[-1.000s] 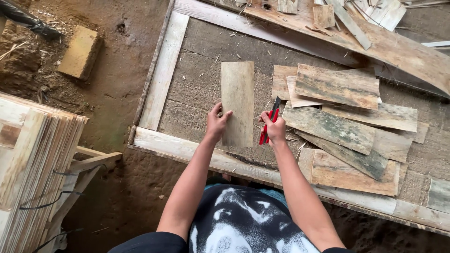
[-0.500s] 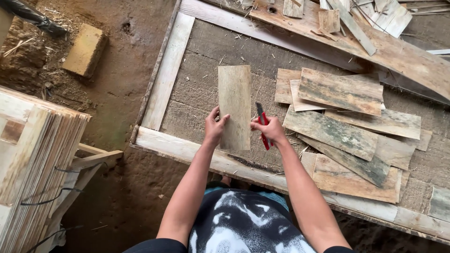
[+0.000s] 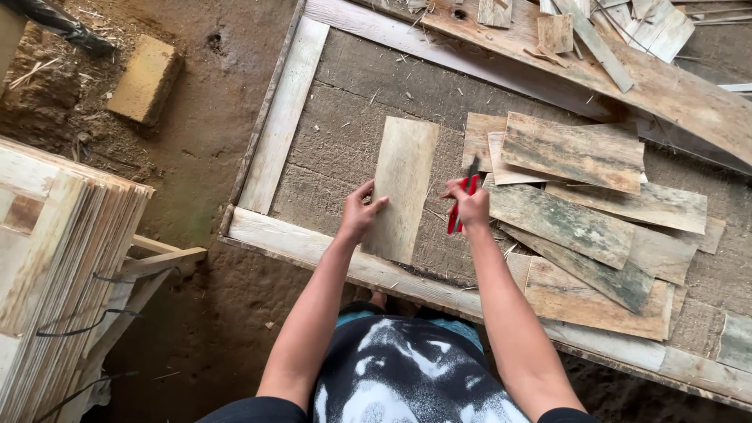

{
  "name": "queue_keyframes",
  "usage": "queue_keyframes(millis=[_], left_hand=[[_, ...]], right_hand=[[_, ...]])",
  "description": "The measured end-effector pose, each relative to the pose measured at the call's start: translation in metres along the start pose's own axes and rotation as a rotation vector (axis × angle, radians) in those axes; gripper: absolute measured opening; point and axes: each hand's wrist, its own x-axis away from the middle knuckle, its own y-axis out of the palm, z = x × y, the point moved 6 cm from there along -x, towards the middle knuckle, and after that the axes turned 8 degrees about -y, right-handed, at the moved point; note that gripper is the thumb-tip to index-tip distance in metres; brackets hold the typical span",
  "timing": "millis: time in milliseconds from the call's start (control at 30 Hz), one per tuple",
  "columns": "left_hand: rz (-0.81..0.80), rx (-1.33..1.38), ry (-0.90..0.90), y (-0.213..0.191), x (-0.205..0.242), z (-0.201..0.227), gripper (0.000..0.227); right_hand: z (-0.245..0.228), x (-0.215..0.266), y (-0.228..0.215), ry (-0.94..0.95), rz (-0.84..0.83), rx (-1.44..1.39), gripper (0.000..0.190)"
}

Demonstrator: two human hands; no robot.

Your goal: Arranging and fitting thin wood veneers onto a larger wooden surface to create a pattern or surface, including occasional trimming with a knife.

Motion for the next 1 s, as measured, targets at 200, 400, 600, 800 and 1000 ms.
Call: queue_keyframes(millis=[200, 400, 600, 800, 1000], left_hand=[[0.027, 0.039, -0.035, -0.019, -0.002, -0.015, 0.061], [0.006, 0.051, -0.016, -0.001, 0.01, 0.005, 0.055], [-0.015, 0.037, -0.003, -0.001, 0.001, -0.005, 0.056], [-0.027, 0.014, -0.045, -0.001, 0.004, 0.001, 0.056], [-0.013, 0.027, -0.067, -0.037, -0.005, -0.014, 0.056]], right_hand=[[0.01, -0.028, -0.027, 0.044, 0.124, -0.008, 0.034], [0.023, 0.005, 0.025, 0.039, -0.219, 0.076, 0.03], [0.027, 0.005, 0.023, -0.053, -0.254, 0.259, 0.016], [0.008, 0.011, 0.027, -0.23, -0.147, 0.394, 0.024], [0.003, -0.04, -0.025, -0.158, 0.044, 0.309, 0.021]])
